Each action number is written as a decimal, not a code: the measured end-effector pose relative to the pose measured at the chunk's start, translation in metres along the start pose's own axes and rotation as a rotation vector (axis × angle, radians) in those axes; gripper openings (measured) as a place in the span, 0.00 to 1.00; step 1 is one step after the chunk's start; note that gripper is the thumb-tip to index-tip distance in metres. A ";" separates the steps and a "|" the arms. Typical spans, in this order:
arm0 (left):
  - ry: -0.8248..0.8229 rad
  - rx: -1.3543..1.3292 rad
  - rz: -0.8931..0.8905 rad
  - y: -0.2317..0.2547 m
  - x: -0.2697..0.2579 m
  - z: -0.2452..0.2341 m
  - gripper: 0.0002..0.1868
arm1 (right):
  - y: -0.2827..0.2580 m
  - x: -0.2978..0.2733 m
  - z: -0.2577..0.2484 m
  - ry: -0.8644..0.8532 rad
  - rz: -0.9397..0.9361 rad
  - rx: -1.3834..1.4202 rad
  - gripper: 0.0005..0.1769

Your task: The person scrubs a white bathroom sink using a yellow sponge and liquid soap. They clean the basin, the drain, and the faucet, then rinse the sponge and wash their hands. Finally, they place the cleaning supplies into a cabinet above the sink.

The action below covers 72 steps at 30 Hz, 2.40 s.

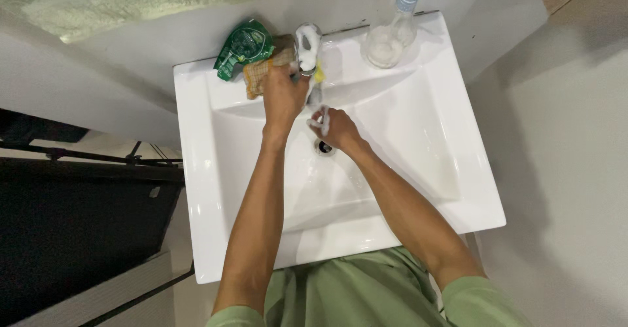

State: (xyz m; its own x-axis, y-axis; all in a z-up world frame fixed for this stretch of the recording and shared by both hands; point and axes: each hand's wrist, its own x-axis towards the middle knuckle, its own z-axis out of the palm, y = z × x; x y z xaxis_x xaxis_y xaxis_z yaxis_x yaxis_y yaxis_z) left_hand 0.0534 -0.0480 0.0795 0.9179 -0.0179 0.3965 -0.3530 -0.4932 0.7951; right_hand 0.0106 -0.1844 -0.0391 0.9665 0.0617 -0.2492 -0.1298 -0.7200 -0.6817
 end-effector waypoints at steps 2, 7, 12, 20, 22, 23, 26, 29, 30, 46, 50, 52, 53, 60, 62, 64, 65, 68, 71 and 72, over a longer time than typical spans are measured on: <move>-0.003 0.019 -0.013 -0.001 -0.005 -0.002 0.10 | 0.001 0.001 -0.002 0.019 -0.014 -0.022 0.20; -0.023 0.041 -0.074 0.006 -0.037 -0.019 0.14 | 0.015 0.007 0.009 0.097 -0.168 0.016 0.20; -0.015 0.004 -0.045 0.002 -0.021 -0.009 0.13 | 0.006 0.003 0.012 0.051 -0.153 0.067 0.19; -0.011 -0.025 -0.025 -0.004 -0.016 -0.005 0.13 | 0.011 0.007 -0.002 0.067 -0.020 0.012 0.19; -0.017 -0.003 -0.079 -0.002 -0.033 -0.014 0.15 | 0.020 0.011 0.002 0.105 -0.062 0.018 0.19; -0.019 0.007 -0.106 0.000 -0.042 -0.018 0.16 | 0.024 0.014 0.005 0.121 -0.094 -0.001 0.20; -0.077 -0.444 -0.271 -0.003 -0.071 -0.028 0.14 | 0.034 0.024 0.012 0.140 -0.123 0.016 0.19; -0.134 -0.414 -0.418 -0.024 -0.094 -0.030 0.15 | 0.032 0.020 0.002 -0.083 0.065 0.496 0.22; -0.147 -0.327 -0.358 -0.034 -0.101 -0.028 0.17 | 0.028 0.016 -0.004 -0.197 0.160 0.726 0.25; -0.250 0.093 -0.072 -0.117 -0.120 -0.013 0.33 | 0.033 0.012 0.015 0.157 -0.079 -0.067 0.28; -0.137 -0.025 -0.331 -0.128 -0.114 -0.025 0.23 | 0.039 0.009 0.040 0.308 -0.092 -0.367 0.34; -0.065 0.081 -0.312 -0.130 -0.113 -0.031 0.15 | 0.050 0.013 0.053 0.409 -0.141 -0.642 0.32; -0.028 0.131 -0.301 -0.131 -0.112 -0.032 0.11 | 0.058 0.014 0.056 0.499 -0.190 -0.767 0.29; -0.024 0.102 -0.506 -0.139 -0.109 -0.049 0.12 | 0.025 0.010 0.077 0.139 0.057 0.688 0.14; -0.001 0.089 -0.508 -0.139 -0.106 -0.051 0.12 | 0.000 0.001 0.086 0.343 -0.654 -0.137 0.17; 0.033 0.075 -0.465 -0.139 -0.104 -0.054 0.13 | -0.027 0.001 0.111 0.329 -0.658 -0.100 0.18; 0.049 0.069 -0.447 -0.139 -0.105 -0.055 0.13 | -0.035 -0.002 0.122 0.181 -0.367 0.128 0.16; 0.038 0.221 -0.470 -0.139 -0.104 -0.059 0.12 | -0.036 -0.004 0.141 -0.155 0.006 0.298 0.17; 0.036 0.139 -0.494 -0.146 -0.101 -0.055 0.15 | -0.001 -0.018 0.122 -0.233 -0.372 -0.113 0.18; 0.033 0.132 -0.497 -0.149 -0.099 -0.052 0.14 | 0.011 -0.029 0.110 -0.266 -0.340 0.020 0.20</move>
State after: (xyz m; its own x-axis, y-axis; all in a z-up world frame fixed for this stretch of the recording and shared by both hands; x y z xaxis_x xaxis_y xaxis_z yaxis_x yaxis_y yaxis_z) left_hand 0.0052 0.0728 -0.0543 0.9621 0.2726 0.0015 0.1521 -0.5413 0.8270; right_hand -0.0433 -0.1178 -0.1149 0.8647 0.4708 -0.1748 0.1792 -0.6143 -0.7685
